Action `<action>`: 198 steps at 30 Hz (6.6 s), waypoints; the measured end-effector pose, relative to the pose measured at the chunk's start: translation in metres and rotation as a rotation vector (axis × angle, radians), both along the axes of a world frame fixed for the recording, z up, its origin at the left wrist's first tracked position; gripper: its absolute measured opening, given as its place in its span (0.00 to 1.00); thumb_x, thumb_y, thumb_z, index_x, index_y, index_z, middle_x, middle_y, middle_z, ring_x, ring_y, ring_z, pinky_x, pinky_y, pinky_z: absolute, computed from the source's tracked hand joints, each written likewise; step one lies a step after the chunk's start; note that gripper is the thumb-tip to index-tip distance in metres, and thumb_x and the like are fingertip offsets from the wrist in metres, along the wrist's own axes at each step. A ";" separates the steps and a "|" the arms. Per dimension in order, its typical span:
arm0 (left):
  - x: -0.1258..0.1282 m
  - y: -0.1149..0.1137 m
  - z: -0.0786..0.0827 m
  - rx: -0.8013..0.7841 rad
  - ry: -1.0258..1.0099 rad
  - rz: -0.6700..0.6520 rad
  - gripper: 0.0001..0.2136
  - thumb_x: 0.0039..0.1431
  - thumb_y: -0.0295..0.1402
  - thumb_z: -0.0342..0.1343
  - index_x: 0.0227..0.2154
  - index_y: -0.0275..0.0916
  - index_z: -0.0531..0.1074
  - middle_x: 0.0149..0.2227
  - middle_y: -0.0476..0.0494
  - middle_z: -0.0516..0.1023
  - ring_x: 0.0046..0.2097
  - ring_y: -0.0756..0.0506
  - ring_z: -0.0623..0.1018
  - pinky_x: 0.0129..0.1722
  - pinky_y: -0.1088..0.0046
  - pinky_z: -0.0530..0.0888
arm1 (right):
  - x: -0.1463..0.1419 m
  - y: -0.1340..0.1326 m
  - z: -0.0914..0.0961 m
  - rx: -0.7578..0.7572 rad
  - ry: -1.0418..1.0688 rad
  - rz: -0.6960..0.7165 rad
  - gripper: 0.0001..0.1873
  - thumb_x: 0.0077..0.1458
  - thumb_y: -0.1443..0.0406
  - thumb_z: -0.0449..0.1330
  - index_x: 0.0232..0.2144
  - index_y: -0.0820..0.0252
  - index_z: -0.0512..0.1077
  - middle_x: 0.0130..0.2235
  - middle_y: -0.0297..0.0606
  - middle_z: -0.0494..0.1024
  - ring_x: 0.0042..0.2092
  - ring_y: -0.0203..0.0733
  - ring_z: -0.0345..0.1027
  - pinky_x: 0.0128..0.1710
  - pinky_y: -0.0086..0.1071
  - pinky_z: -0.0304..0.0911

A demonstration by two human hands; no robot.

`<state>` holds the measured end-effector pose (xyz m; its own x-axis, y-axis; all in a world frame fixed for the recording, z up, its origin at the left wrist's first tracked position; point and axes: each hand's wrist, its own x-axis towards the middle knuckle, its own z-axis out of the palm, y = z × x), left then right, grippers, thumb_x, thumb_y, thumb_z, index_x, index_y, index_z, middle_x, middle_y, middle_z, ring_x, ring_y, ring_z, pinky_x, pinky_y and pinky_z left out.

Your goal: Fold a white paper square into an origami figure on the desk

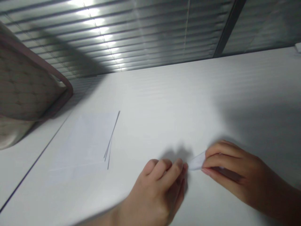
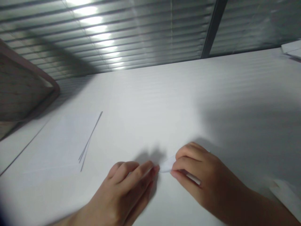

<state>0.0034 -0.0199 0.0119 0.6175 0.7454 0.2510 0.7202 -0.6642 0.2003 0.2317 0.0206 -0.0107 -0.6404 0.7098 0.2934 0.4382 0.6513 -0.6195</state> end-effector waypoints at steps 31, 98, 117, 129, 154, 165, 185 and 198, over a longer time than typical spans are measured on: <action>0.021 0.028 0.009 -0.545 -0.367 0.242 0.01 0.55 0.27 0.63 0.29 0.37 0.76 0.32 0.47 0.73 0.34 0.48 0.74 0.34 0.75 0.71 | -0.007 0.012 -0.002 0.264 -0.351 0.012 0.08 0.61 0.71 0.52 0.30 0.58 0.67 0.31 0.35 0.72 0.35 0.45 0.64 0.39 0.40 0.55; 0.033 0.040 0.008 -0.467 0.079 0.366 0.09 0.60 0.32 0.53 0.25 0.38 0.68 0.28 0.45 0.72 0.29 0.46 0.72 0.28 0.71 0.68 | -0.013 0.010 -0.001 0.087 -0.256 -0.149 0.07 0.62 0.69 0.52 0.30 0.56 0.64 0.32 0.33 0.70 0.36 0.41 0.63 0.39 0.36 0.53; 0.033 0.038 0.010 -0.474 0.083 0.367 0.08 0.60 0.32 0.53 0.25 0.38 0.68 0.29 0.45 0.72 0.29 0.45 0.73 0.29 0.71 0.69 | 0.003 0.015 -0.006 -0.001 -0.262 -0.171 0.05 0.61 0.64 0.56 0.31 0.54 0.67 0.34 0.32 0.73 0.38 0.42 0.63 0.38 0.37 0.49; 0.032 0.035 0.004 -0.428 0.053 0.377 0.06 0.60 0.31 0.52 0.27 0.38 0.67 0.31 0.45 0.73 0.30 0.46 0.73 0.28 0.72 0.69 | 0.003 0.022 0.003 -0.111 -0.262 -0.126 0.04 0.57 0.67 0.60 0.30 0.54 0.68 0.32 0.31 0.73 0.38 0.41 0.63 0.39 0.37 0.51; 0.031 0.026 -0.003 -0.292 -0.040 0.290 0.04 0.61 0.25 0.51 0.32 0.36 0.68 0.32 0.43 0.72 0.33 0.42 0.73 0.31 0.63 0.74 | 0.008 0.010 -0.006 -0.021 -0.159 -0.132 0.06 0.62 0.70 0.53 0.32 0.57 0.65 0.35 0.35 0.67 0.38 0.42 0.60 0.41 0.40 0.54; 0.026 0.022 -0.008 -0.184 0.090 -0.034 0.18 0.67 0.26 0.42 0.57 0.36 0.63 0.48 0.44 0.74 0.38 0.41 0.69 0.34 0.60 0.76 | 0.005 0.007 -0.015 0.159 -0.153 -0.186 0.08 0.62 0.71 0.50 0.30 0.59 0.63 0.35 0.40 0.65 0.38 0.45 0.57 0.39 0.41 0.54; 0.026 0.024 -0.002 -0.289 0.074 -0.017 0.22 0.63 0.23 0.44 0.60 0.37 0.61 0.50 0.44 0.73 0.40 0.40 0.67 0.37 0.60 0.74 | -0.001 0.005 -0.022 0.237 -0.176 -0.336 0.08 0.59 0.72 0.50 0.28 0.57 0.58 0.34 0.42 0.66 0.37 0.46 0.61 0.36 0.41 0.58; 0.025 0.025 -0.004 -0.237 0.111 -0.042 0.23 0.61 0.21 0.44 0.59 0.39 0.62 0.50 0.43 0.72 0.39 0.42 0.69 0.36 0.63 0.73 | 0.000 0.004 -0.013 0.411 -0.381 -0.364 0.10 0.59 0.69 0.51 0.25 0.56 0.60 0.33 0.42 0.71 0.35 0.46 0.61 0.35 0.40 0.53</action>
